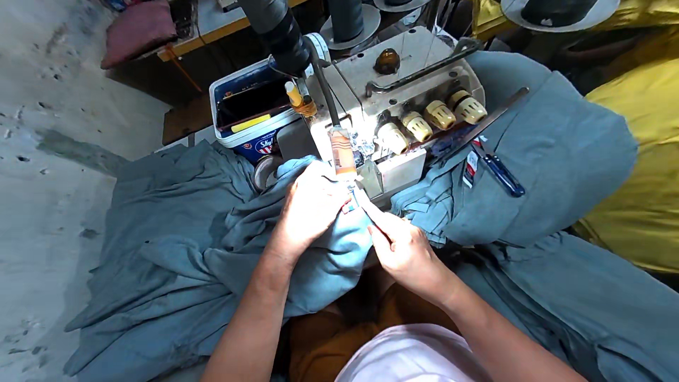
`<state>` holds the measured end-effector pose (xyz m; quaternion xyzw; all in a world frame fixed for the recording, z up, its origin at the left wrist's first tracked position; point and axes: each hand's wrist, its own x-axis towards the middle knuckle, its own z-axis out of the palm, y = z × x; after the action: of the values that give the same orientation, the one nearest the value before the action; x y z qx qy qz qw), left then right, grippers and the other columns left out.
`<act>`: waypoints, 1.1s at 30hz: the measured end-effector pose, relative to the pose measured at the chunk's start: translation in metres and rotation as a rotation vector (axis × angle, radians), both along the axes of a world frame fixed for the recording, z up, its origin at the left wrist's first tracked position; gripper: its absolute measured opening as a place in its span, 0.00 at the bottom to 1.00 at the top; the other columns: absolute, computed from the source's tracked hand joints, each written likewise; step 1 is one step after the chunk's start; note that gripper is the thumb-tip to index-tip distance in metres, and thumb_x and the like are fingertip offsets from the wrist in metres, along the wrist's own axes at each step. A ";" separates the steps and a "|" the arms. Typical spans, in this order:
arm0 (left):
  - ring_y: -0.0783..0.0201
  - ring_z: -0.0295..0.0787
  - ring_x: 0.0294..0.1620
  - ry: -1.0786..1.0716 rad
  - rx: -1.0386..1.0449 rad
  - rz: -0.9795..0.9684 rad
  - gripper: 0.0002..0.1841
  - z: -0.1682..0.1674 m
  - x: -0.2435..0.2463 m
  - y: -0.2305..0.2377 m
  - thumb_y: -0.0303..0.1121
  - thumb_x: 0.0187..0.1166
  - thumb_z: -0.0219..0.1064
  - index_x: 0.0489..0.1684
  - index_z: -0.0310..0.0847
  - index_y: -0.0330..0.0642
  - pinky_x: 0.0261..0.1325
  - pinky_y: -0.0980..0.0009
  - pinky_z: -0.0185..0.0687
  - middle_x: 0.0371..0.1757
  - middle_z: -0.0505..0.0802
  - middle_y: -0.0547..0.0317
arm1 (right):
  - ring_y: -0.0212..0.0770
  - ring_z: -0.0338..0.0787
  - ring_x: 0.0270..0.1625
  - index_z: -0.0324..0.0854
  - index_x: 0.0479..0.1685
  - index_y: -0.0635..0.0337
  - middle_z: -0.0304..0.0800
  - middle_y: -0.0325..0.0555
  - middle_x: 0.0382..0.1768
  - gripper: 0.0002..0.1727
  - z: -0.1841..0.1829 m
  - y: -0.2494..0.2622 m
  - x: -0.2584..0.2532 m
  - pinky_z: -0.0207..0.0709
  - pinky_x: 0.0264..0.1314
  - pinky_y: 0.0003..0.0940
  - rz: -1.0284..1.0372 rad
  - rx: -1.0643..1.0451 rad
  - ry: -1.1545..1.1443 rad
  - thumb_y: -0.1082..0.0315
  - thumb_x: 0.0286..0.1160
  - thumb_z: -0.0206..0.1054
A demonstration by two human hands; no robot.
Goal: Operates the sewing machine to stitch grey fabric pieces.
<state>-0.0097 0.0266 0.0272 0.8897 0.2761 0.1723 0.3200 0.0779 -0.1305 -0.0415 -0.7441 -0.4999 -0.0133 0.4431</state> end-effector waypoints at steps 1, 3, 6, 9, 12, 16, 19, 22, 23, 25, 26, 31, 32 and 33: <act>0.69 0.81 0.26 -0.002 -0.007 0.000 0.15 0.000 0.000 0.000 0.30 0.67 0.81 0.45 0.82 0.36 0.34 0.68 0.79 0.26 0.86 0.59 | 0.48 0.92 0.34 0.89 0.63 0.66 0.92 0.52 0.32 0.21 0.001 0.000 0.000 0.85 0.41 0.40 -0.001 -0.003 0.001 0.73 0.75 0.58; 0.68 0.82 0.26 -0.012 -0.017 -0.004 0.15 -0.001 0.000 0.001 0.29 0.65 0.82 0.44 0.82 0.35 0.34 0.67 0.80 0.27 0.86 0.58 | 0.49 0.92 0.34 0.89 0.63 0.67 0.92 0.53 0.33 0.21 0.001 0.000 0.000 0.86 0.41 0.41 0.001 -0.005 0.007 0.73 0.75 0.58; 0.67 0.83 0.28 -0.019 -0.010 -0.008 0.15 -0.002 -0.001 0.002 0.30 0.65 0.82 0.42 0.82 0.35 0.35 0.66 0.80 0.29 0.87 0.57 | 0.49 0.92 0.34 0.88 0.63 0.68 0.92 0.53 0.32 0.21 0.002 -0.001 0.000 0.86 0.41 0.41 0.009 -0.006 0.005 0.73 0.75 0.58; 0.67 0.83 0.27 -0.022 0.008 -0.025 0.14 -0.002 -0.001 0.003 0.29 0.65 0.81 0.42 0.83 0.35 0.34 0.66 0.80 0.27 0.87 0.57 | 0.50 0.93 0.36 0.87 0.66 0.67 0.93 0.54 0.35 0.22 0.004 -0.001 0.001 0.86 0.44 0.43 0.030 -0.039 0.016 0.73 0.76 0.58; 0.70 0.82 0.25 -0.007 -0.019 -0.007 0.15 -0.002 0.000 0.002 0.30 0.65 0.81 0.42 0.81 0.36 0.32 0.69 0.79 0.25 0.86 0.60 | 0.50 0.93 0.37 0.85 0.69 0.66 0.94 0.53 0.36 0.23 0.008 -0.002 0.003 0.86 0.45 0.43 0.048 -0.067 0.027 0.72 0.77 0.56; 0.73 0.79 0.22 -0.028 -0.004 -0.015 0.11 -0.006 0.001 0.001 0.29 0.68 0.79 0.39 0.81 0.36 0.29 0.73 0.77 0.22 0.84 0.63 | 0.48 0.91 0.33 0.86 0.67 0.67 0.93 0.52 0.33 0.23 0.010 -0.002 0.004 0.85 0.41 0.42 0.049 -0.084 0.019 0.71 0.77 0.56; 0.63 0.84 0.31 -0.074 0.232 -0.048 0.06 -0.014 -0.003 -0.009 0.28 0.71 0.74 0.37 0.85 0.35 0.37 0.65 0.81 0.30 0.87 0.55 | 0.48 0.90 0.32 0.85 0.69 0.68 0.92 0.52 0.32 0.24 0.012 -0.002 0.005 0.84 0.39 0.41 0.058 -0.100 0.013 0.70 0.77 0.55; 0.48 0.92 0.56 -0.112 0.562 -0.136 0.09 -0.027 -0.014 -0.024 0.28 0.79 0.65 0.43 0.94 0.38 0.60 0.53 0.85 0.52 0.94 0.45 | 0.46 0.89 0.31 0.85 0.69 0.68 0.92 0.51 0.32 0.24 0.014 -0.001 0.006 0.83 0.38 0.40 0.064 -0.102 0.009 0.70 0.76 0.56; 0.48 0.91 0.60 -0.125 0.616 -0.165 0.11 -0.032 -0.018 -0.027 0.28 0.82 0.62 0.47 0.94 0.39 0.63 0.53 0.84 0.56 0.94 0.46 | 0.45 0.88 0.30 0.85 0.69 0.67 0.92 0.51 0.32 0.24 0.014 -0.001 0.007 0.83 0.37 0.39 0.063 -0.097 0.013 0.70 0.76 0.56; 0.50 0.93 0.61 -0.148 0.700 -0.179 0.12 -0.042 -0.021 -0.030 0.26 0.81 0.62 0.49 0.94 0.39 0.65 0.56 0.85 0.57 0.95 0.47 | 0.43 0.87 0.28 0.86 0.68 0.67 0.91 0.50 0.30 0.24 0.013 -0.001 0.007 0.82 0.36 0.37 0.062 -0.089 0.014 0.71 0.76 0.55; 0.51 0.94 0.59 -0.156 0.734 -0.171 0.12 -0.045 -0.021 -0.031 0.25 0.80 0.62 0.49 0.94 0.38 0.63 0.57 0.85 0.55 0.96 0.48 | 0.42 0.86 0.28 0.86 0.68 0.67 0.91 0.49 0.30 0.24 0.012 -0.001 0.007 0.81 0.35 0.36 0.062 -0.085 0.022 0.71 0.75 0.55; 0.50 0.95 0.48 -0.163 0.795 -0.131 0.11 -0.047 -0.017 -0.034 0.24 0.79 0.64 0.46 0.95 0.37 0.52 0.58 0.87 0.45 0.97 0.47 | 0.25 0.72 0.24 0.80 0.73 0.68 0.81 0.38 0.24 0.25 0.001 -0.002 0.005 0.69 0.30 0.17 0.057 -0.006 0.211 0.71 0.77 0.58; 0.50 0.95 0.49 -0.157 0.800 -0.125 0.11 -0.047 -0.017 -0.034 0.24 0.79 0.64 0.46 0.95 0.37 0.52 0.59 0.87 0.46 0.97 0.47 | 0.23 0.71 0.23 0.78 0.74 0.69 0.78 0.36 0.23 0.25 -0.001 -0.003 0.004 0.67 0.30 0.15 0.053 0.008 0.243 0.71 0.78 0.58; 0.50 0.95 0.50 -0.150 0.801 -0.120 0.11 -0.047 -0.017 -0.034 0.24 0.79 0.64 0.46 0.95 0.37 0.53 0.59 0.87 0.47 0.97 0.47 | 0.22 0.71 0.23 0.77 0.74 0.70 0.77 0.35 0.22 0.25 -0.002 -0.003 0.004 0.67 0.30 0.14 0.047 0.018 0.263 0.71 0.78 0.58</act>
<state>-0.0265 -0.0076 -0.0198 0.9434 0.1109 0.3117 -0.0229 0.0815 -0.1335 -0.0440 -0.7236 -0.4545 0.0904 0.5115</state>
